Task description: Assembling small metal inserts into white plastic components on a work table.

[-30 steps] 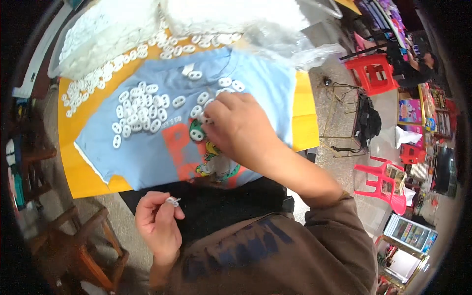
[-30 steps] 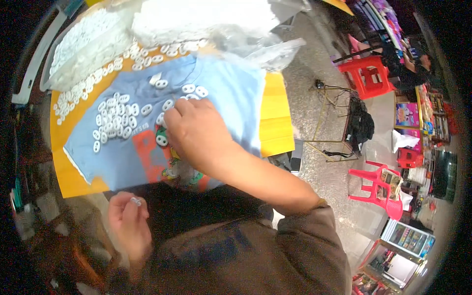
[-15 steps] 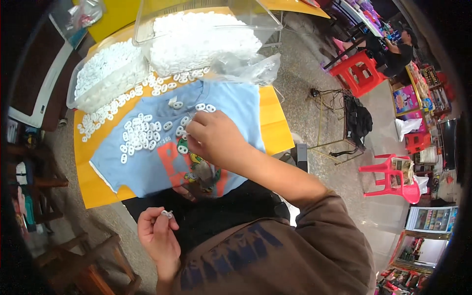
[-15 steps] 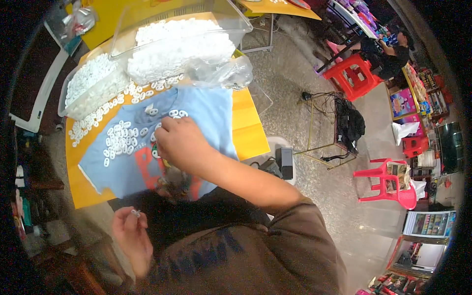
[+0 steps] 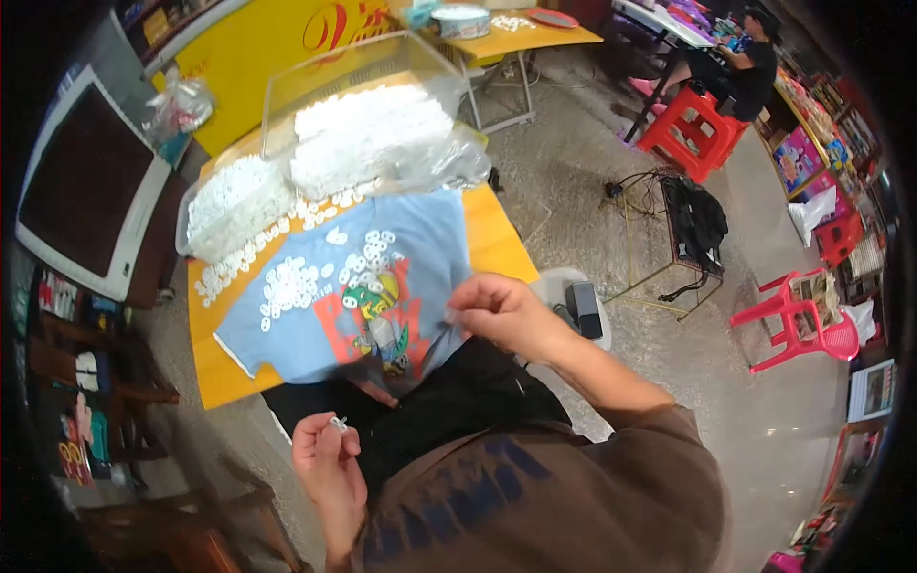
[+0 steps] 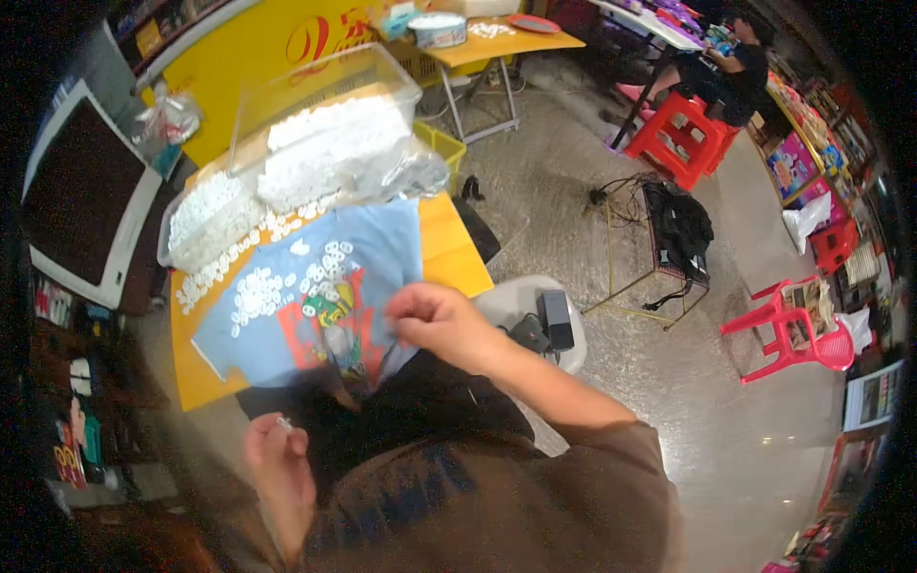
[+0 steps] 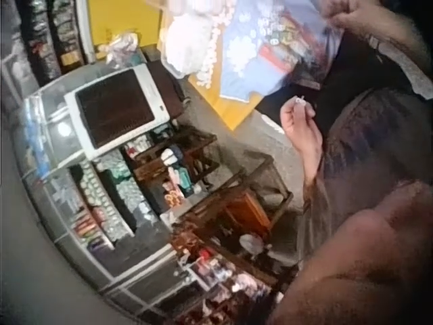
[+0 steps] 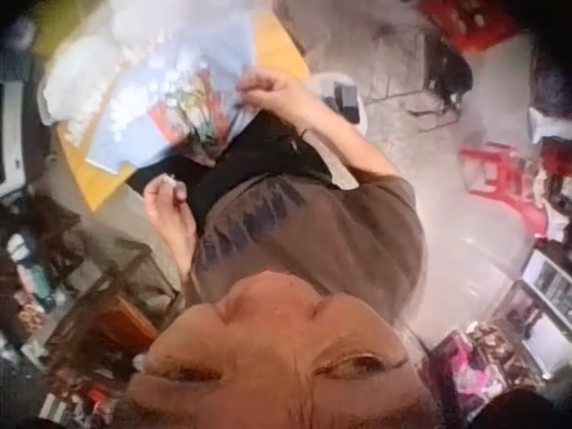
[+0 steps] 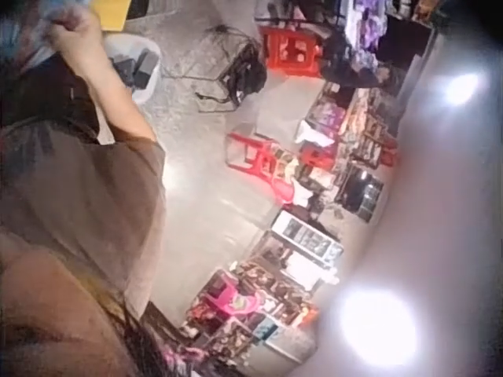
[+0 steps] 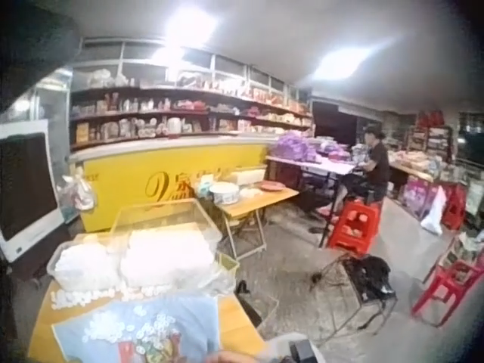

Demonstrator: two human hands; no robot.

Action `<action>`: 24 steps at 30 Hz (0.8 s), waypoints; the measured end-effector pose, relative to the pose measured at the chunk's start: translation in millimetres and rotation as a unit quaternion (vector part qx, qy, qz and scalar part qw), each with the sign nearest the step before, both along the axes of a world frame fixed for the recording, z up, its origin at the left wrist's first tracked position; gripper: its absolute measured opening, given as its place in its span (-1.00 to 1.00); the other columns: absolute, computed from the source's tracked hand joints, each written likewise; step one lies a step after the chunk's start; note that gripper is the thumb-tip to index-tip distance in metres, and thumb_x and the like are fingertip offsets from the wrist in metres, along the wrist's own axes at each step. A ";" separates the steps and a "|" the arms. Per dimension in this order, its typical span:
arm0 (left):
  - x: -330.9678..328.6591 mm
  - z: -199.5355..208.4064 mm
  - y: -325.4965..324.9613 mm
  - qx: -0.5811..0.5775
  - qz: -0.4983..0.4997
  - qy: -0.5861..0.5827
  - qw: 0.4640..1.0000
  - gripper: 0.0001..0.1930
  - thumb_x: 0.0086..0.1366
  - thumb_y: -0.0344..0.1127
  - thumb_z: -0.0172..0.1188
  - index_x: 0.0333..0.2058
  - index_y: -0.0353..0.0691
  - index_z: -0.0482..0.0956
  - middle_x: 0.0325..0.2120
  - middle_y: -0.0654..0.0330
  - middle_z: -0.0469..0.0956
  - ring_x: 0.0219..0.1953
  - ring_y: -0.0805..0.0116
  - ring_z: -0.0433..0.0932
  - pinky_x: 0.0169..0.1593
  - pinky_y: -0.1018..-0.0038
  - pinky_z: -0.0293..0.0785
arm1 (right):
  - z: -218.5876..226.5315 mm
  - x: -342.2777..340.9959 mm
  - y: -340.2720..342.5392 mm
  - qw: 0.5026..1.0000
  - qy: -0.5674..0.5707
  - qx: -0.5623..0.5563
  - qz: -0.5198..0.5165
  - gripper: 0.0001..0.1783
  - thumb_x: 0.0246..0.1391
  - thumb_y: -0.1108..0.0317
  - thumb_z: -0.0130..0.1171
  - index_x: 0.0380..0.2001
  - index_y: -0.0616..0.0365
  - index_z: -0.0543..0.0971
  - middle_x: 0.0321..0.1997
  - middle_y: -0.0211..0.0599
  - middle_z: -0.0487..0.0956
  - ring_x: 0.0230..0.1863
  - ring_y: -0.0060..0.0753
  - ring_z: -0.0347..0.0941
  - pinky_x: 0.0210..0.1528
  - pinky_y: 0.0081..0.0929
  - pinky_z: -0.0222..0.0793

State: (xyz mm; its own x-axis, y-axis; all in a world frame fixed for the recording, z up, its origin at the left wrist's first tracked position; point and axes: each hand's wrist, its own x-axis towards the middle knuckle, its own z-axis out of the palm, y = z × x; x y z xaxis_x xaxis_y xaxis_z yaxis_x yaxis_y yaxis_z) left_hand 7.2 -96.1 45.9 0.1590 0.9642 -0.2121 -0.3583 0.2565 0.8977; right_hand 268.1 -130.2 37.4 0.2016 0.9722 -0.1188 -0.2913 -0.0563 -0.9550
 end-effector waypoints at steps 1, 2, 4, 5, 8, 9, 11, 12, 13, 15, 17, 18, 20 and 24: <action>0.3 1.6 -3.6 0.003 0.004 0.000 1.000 -0.94 0.13 -0.51 0.03 -0.38 -0.32 0.40 -0.62 0.27 0.33 -0.62 0.51 0.29 -0.48 0.63 0.25 | 4.8 8.5 -5.2 1.000 0.004 -0.016 -0.024 -0.82 0.00 0.52 0.05 -0.26 0.21 0.48 -0.39 -0.48 0.50 -0.45 -0.69 0.40 -0.36 -0.73 0.31; 0.3 3.2 -6.1 0.017 -0.003 -0.006 1.000 -0.94 0.13 -0.51 0.03 -0.38 -0.32 0.40 -0.62 0.27 0.33 -0.62 0.51 0.29 -0.48 0.63 0.25 | 7.7 19.0 -11.5 1.000 0.009 -0.009 -0.026 -0.74 0.03 0.47 0.02 -0.17 0.26 0.45 -0.36 -0.42 0.48 -0.41 -0.62 0.38 -0.30 -0.70 0.32; -2.4 4.3 -11.5 0.022 -0.002 -0.006 1.000 -0.94 0.13 -0.51 0.02 -0.38 -0.32 0.39 -0.63 0.27 0.32 -0.63 0.51 0.29 -0.49 0.63 0.25 | 13.4 34.1 -17.2 0.995 0.046 -0.010 -0.088 -0.75 0.03 0.48 -0.02 -0.18 0.28 0.46 -0.34 -0.44 0.48 -0.39 -0.63 0.37 -0.29 -0.74 0.31; -4.1 4.9 -14.5 0.030 -0.006 -0.012 0.999 -0.94 0.14 -0.51 0.01 -0.38 -0.32 0.39 -0.63 0.27 0.32 -0.63 0.51 0.29 -0.50 0.64 0.26 | 19.6 43.0 -20.6 0.993 0.052 -0.028 -0.106 -0.75 0.04 0.49 -0.07 -0.20 0.29 0.48 -0.34 -0.43 0.48 -0.38 -0.65 0.36 -0.28 -0.73 0.31; -10.4 3.6 -19.1 0.035 0.010 -0.010 0.999 -0.93 0.14 -0.51 0.00 -0.36 -0.32 0.38 -0.64 0.28 0.33 -0.63 0.53 0.31 -0.50 0.64 0.27 | 29.1 75.5 -20.4 0.990 0.091 0.028 -0.107 -0.77 0.05 0.51 -0.10 -0.21 0.28 0.46 -0.38 -0.41 0.47 -0.45 -0.62 0.38 -0.27 -0.68 0.38; -14.3 2.4 -19.4 0.033 -0.003 -0.018 0.999 -0.93 0.15 -0.50 0.00 -0.35 -0.32 0.38 -0.62 0.27 0.36 -0.62 0.53 0.32 -0.49 0.64 0.29 | 37.8 83.2 -19.3 0.987 0.109 0.048 -0.111 -0.79 0.06 0.49 -0.08 -0.22 0.27 0.44 -0.45 -0.44 0.45 -0.50 -0.63 0.37 -0.28 -0.67 0.38; -19.3 -1.1 -20.4 0.039 -0.014 -0.019 0.999 -0.91 0.15 -0.47 0.01 -0.35 -0.32 0.37 -0.60 0.27 0.35 -0.61 0.54 0.31 -0.49 0.63 0.27 | 65.2 92.4 -17.3 0.983 0.112 0.054 -0.137 -0.83 0.07 0.46 -0.05 -0.25 0.23 0.42 -0.56 -0.44 0.42 -0.58 -0.62 0.37 -0.28 -0.63 0.39; -20.5 -2.7 -21.2 0.036 -0.028 -0.012 0.999 -0.89 0.15 -0.44 0.02 -0.34 -0.32 0.36 -0.58 0.27 0.34 -0.60 0.54 0.30 -0.49 0.63 0.26 | 88.1 98.2 -13.5 0.982 0.076 0.095 -0.144 -0.86 0.07 0.44 -0.05 -0.28 0.21 0.42 -0.60 -0.42 0.41 -0.61 -0.59 0.36 -0.29 -0.58 0.40; -20.0 -2.5 -23.3 0.038 -0.032 -0.016 0.999 -0.89 0.15 -0.44 0.02 -0.34 -0.32 0.36 -0.58 0.27 0.34 -0.60 0.54 0.30 -0.49 0.63 0.26 | 82.1 133.5 -4.3 0.975 0.071 0.147 -0.152 -0.86 0.06 0.38 -0.03 -0.34 0.22 0.41 -0.57 -0.37 0.43 -0.52 -0.53 0.40 -0.44 -0.65 0.37; -19.8 -0.5 -26.3 0.025 -0.030 -0.056 0.998 -0.91 0.15 -0.50 0.02 -0.34 -0.31 0.40 -0.60 0.22 0.41 -0.62 0.52 0.34 -0.49 0.65 0.30 | 112.3 182.0 25.4 0.927 0.150 0.254 -0.229 -0.95 0.03 0.43 -0.03 -0.44 0.17 0.38 -0.60 -0.34 0.41 -0.55 -0.45 0.37 -0.45 -0.63 0.35; -20.1 -4.0 -22.0 0.023 -0.046 -0.057 0.997 -0.92 0.15 -0.50 0.02 -0.34 -0.31 0.40 -0.60 0.22 0.41 -0.61 0.52 0.34 -0.49 0.65 0.30 | 116.2 257.4 47.6 0.827 0.382 0.233 -0.340 -0.95 0.00 0.49 -0.05 -0.51 0.18 0.36 -0.61 -0.33 0.40 -0.56 -0.45 0.37 -0.43 -0.53 0.39; -23.1 -6.9 -21.5 0.017 -0.036 -0.056 0.998 -0.92 0.15 -0.49 0.03 -0.34 -0.31 0.40 -0.60 0.22 0.41 -0.61 0.52 0.34 -0.49 0.65 0.30 | 122.7 252.3 55.1 0.839 0.348 0.241 -0.341 -0.93 -0.01 0.50 -0.05 -0.55 0.19 0.36 -0.62 -0.33 0.40 -0.57 -0.46 0.36 -0.43 -0.50 0.40; -26.1 -10.3 -22.4 0.018 -0.026 -0.058 0.998 -0.92 0.16 -0.48 0.03 -0.34 -0.31 0.39 -0.59 0.22 0.41 -0.61 0.52 0.34 -0.49 0.64 0.30 | 130.5 215.4 62.3 0.873 0.279 0.266 -0.300 -0.86 -0.02 0.51 -0.04 -0.63 0.19 0.36 -0.61 -0.35 0.41 -0.58 -0.51 0.35 -0.46 -0.55 0.39; -30.9 -6.4 -32.0 0.010 -0.014 -0.080 0.997 -0.92 0.17 -0.47 0.02 -0.34 -0.31 0.38 -0.59 0.23 0.39 -0.61 0.52 0.32 -0.48 0.64 0.29 | 70.6 73.7 37.4 0.952 0.206 0.154 -0.165 -0.90 0.04 0.39 0.00 -0.54 0.09 0.41 -0.61 -0.44 0.45 -0.55 -0.57 0.41 -0.56 -0.70 0.33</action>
